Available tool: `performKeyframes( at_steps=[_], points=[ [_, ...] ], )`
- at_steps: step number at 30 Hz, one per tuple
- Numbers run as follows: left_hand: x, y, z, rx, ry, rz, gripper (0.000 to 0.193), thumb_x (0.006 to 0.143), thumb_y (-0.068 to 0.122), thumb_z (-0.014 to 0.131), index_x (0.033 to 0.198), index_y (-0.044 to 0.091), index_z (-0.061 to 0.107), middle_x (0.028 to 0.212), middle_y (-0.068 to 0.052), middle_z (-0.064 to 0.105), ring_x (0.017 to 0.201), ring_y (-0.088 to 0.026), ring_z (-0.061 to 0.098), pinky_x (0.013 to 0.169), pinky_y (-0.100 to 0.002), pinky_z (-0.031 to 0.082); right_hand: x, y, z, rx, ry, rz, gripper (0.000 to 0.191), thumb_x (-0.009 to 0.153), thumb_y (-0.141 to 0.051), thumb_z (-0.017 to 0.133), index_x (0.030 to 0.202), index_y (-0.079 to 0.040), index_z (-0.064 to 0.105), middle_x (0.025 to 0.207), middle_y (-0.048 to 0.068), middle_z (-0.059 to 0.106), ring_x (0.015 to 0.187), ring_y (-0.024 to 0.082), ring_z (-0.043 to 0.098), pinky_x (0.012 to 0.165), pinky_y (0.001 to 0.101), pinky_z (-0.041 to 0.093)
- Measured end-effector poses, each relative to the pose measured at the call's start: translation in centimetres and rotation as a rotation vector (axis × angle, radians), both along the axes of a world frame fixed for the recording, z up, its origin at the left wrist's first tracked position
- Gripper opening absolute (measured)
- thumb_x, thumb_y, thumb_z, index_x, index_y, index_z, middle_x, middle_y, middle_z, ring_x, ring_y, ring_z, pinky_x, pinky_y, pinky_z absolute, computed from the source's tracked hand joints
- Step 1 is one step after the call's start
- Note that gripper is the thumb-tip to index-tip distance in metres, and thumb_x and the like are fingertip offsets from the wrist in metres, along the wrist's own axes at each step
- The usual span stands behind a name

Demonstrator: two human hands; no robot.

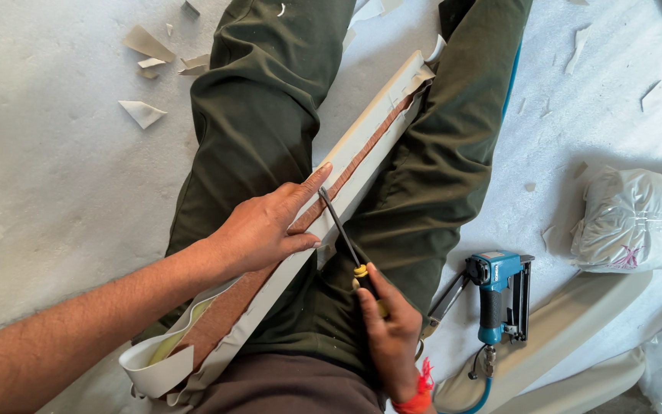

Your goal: The person sits on the floor with a wooden chair armrest frame across their lap, wraps a strip of white vinyl around it, and folds the edges over the wood. They use a pneumatic staple gun to fasten the vinyl along the frame and pick up scissors near the end.

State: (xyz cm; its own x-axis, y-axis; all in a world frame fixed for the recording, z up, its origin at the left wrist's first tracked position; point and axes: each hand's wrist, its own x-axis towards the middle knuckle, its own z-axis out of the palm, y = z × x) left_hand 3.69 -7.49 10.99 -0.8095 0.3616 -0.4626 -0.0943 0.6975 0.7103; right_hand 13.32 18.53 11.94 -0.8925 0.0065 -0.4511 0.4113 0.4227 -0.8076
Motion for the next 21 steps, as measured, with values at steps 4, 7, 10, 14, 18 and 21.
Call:
performKeyframes(
  at_steps=[4, 7, 10, 14, 18, 21],
  points=[
    [0.0, -0.1, 0.1, 0.01, 0.011, -0.005, 0.11, 0.081, 0.039, 0.08, 0.162, 0.028, 0.006, 0.11, -0.013, 0.062, 0.091, -0.03, 0.068, 0.08, -0.043, 0.057, -1.3, 1.3, -0.2, -0.928, -0.81, -0.484, 0.042, 0.091, -0.026, 0.065, 0.127, -0.006, 0.066, 0.073, 0.009, 0.068, 0.044, 0.009, 0.05, 0.036, 0.0178, 0.036],
    [0.0, -0.1, 0.2, 0.007, 0.021, -0.003, 0.11, 0.081, 0.039, 0.081, 0.161, 0.027, 0.006, 0.11, -0.013, 0.062, 0.09, -0.031, 0.068, 0.079, -0.043, 0.057, -0.9, 1.0, -0.2, -0.684, -0.548, -0.209, 0.035, 0.093, -0.017, 0.062, 0.125, -0.006, 0.056, 0.075, 0.004, 0.067, 0.05, 0.009, 0.053, 0.046, 0.0222, 0.041],
    [-0.1, 0.0, 0.2, -0.019, 0.005, -0.018, 0.11, 0.082, 0.039, 0.08, 0.162, 0.027, 0.005, 0.11, -0.013, 0.062, 0.091, -0.03, 0.068, 0.079, -0.043, 0.057, 0.4, 0.0, -0.2, -0.034, -0.118, -0.007, 0.039, 0.092, -0.017, 0.076, 0.126, 0.0, 0.066, 0.071, 0.003, 0.058, 0.06, 0.006, 0.046, 0.053, 0.021, 0.038],
    [-0.2, -0.1, 0.2, 0.013, 0.006, -0.006, 0.109, 0.082, 0.039, 0.08, 0.162, 0.027, 0.006, 0.112, -0.013, 0.062, 0.091, -0.03, 0.069, 0.079, -0.042, 0.058, 1.1, -0.1, -0.5, 0.007, 0.02, 0.144, 0.037, 0.106, -0.026, 0.06, 0.133, -0.002, 0.065, 0.083, 0.001, 0.07, 0.071, 0.004, 0.063, 0.064, 0.0179, 0.05],
    [-0.3, -0.2, 0.1, 0.031, -0.016, -0.001, 0.113, 0.08, 0.04, 0.081, 0.161, 0.026, 0.004, 0.11, -0.014, 0.062, 0.092, -0.031, 0.068, 0.081, -0.044, 0.056, 0.0, 1.5, -1.7, -0.772, -0.693, -0.259, 0.048, 0.105, -0.035, 0.049, 0.137, 0.0, 0.059, 0.074, 0.006, 0.065, 0.055, 0.008, 0.055, 0.046, 0.0206, 0.043],
    [-0.2, -0.1, 0.1, -0.004, 0.043, -0.03, 0.109, 0.083, 0.039, 0.079, 0.162, 0.026, 0.004, 0.11, -0.014, 0.062, 0.092, -0.031, 0.068, 0.08, -0.044, 0.057, 0.0, 1.7, -2.7, -1.589, -1.053, -0.426, 0.05, 0.11, -0.042, 0.041, 0.143, -0.006, 0.055, 0.073, 0.007, 0.063, 0.054, 0.011, 0.056, 0.045, 0.0208, 0.044]
  ],
)
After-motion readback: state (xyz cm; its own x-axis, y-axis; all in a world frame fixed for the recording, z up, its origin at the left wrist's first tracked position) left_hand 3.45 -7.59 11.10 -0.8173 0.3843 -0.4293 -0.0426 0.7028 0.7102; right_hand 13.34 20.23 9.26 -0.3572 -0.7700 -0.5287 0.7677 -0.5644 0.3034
